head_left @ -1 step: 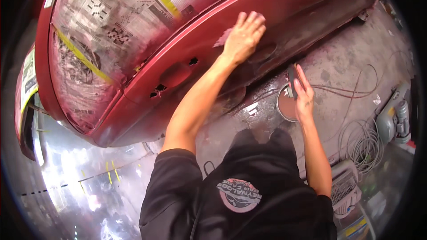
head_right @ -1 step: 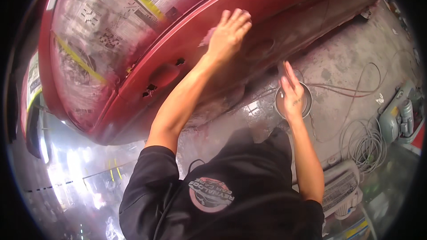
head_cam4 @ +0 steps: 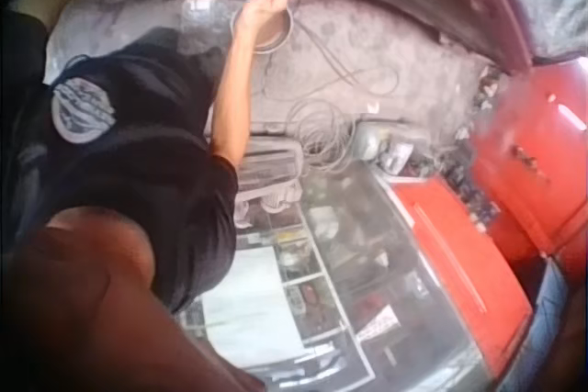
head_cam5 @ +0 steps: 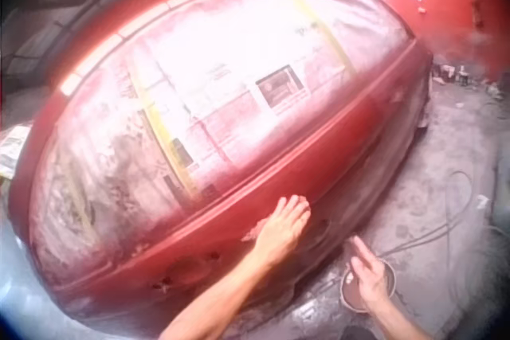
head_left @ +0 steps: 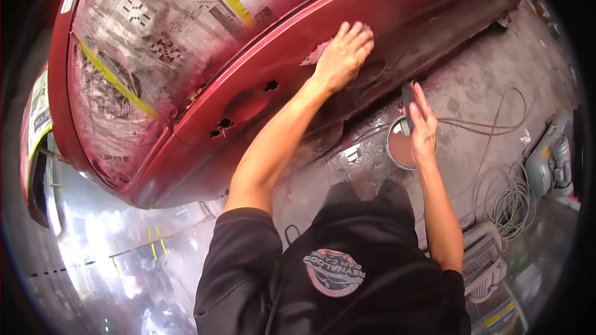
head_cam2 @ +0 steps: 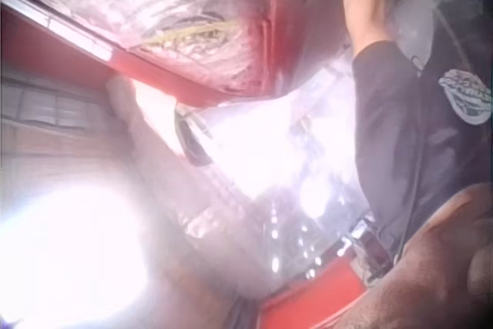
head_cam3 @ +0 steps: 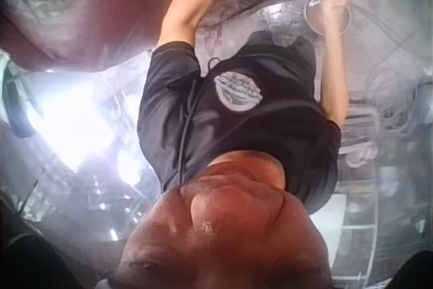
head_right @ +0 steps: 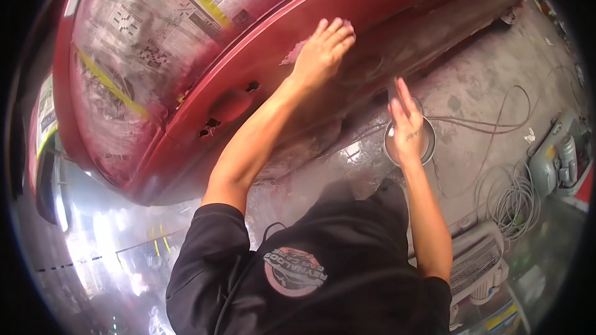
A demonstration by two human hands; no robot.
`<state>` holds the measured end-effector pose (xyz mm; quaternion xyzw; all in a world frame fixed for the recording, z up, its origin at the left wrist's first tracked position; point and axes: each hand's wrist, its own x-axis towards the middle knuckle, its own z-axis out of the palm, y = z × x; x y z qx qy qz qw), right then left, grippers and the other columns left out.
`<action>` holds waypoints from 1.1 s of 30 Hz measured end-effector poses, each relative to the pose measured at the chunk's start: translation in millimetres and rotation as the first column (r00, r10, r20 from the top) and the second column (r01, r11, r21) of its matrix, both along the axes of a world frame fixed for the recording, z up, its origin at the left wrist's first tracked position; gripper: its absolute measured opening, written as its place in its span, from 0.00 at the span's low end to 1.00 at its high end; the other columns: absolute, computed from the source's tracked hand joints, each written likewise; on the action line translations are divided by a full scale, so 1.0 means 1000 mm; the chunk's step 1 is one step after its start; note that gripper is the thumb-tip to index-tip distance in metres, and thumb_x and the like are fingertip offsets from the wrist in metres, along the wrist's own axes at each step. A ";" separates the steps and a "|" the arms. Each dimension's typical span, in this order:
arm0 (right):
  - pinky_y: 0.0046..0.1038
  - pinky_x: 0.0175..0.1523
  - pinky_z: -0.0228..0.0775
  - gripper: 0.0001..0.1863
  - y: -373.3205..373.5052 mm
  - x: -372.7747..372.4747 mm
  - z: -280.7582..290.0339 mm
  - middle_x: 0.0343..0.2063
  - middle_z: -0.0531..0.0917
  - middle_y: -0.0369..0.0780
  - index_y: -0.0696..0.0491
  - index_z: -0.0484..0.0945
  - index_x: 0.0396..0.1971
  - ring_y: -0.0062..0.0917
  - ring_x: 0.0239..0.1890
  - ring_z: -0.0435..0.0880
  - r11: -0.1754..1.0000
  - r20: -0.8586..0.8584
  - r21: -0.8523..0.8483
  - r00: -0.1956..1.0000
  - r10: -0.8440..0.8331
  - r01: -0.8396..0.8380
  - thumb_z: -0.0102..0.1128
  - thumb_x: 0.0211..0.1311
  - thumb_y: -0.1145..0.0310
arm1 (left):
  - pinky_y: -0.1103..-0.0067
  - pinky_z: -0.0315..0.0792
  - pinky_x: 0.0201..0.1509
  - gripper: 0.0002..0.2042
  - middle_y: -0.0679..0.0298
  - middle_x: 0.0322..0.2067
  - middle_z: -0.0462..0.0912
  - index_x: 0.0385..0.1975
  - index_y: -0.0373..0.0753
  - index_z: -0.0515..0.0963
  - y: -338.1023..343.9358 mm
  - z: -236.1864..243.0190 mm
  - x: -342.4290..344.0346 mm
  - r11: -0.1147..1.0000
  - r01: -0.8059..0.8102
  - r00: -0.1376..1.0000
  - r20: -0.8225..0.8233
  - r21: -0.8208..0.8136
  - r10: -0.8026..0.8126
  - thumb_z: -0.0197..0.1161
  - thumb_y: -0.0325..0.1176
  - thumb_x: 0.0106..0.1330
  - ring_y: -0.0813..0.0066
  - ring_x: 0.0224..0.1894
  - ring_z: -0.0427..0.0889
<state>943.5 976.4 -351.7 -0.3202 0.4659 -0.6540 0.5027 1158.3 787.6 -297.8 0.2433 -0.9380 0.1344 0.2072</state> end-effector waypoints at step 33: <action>0.61 0.82 0.45 0.32 -0.115 0.285 0.053 0.76 0.72 0.49 0.54 0.73 0.73 0.47 0.82 0.62 0.753 -0.816 -0.572 0.134 -0.562 -0.326 0.61 0.73 0.57 | 0.59 0.69 0.71 0.16 0.60 0.63 0.85 0.53 0.48 0.87 0.186 0.052 0.412 0.983 -0.141 0.974 0.159 -0.118 0.159 0.68 0.30 0.66 0.50 0.68 0.81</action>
